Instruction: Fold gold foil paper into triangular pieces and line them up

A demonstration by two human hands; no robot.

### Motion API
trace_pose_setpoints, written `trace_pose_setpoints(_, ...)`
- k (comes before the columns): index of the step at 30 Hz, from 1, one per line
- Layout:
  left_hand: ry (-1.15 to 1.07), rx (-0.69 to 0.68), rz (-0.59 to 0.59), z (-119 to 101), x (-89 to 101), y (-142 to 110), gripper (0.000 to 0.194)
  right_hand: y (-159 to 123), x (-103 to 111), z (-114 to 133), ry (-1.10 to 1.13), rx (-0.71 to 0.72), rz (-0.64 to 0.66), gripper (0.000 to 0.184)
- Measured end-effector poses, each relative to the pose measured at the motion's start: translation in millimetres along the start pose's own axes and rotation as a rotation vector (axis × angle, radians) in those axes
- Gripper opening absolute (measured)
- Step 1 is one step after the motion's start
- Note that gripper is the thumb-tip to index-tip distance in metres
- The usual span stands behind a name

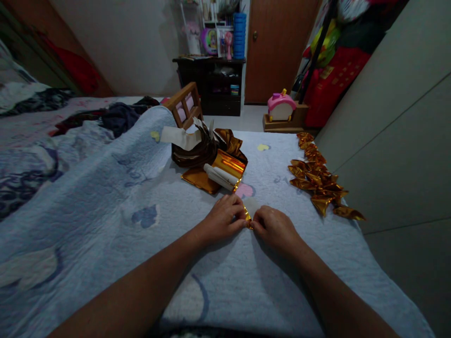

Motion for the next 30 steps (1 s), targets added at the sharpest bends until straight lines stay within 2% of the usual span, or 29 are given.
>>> trace_pose_setpoints(30,0.07,0.021,0.008,-0.7,-5.4,0.1,0.007,0.0,-1.1,-1.0,0.004,0.012,-0.022,0.014)
Point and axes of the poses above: each hand's wrist, its own y-axis towards the middle knuckle, its own x-axis out of the back of the hand, z = x × y, the point moved 3 cm from there along y, towards the middle knuckle, and after that the axes turned 4 degrees about y, right-handed, at the moved point
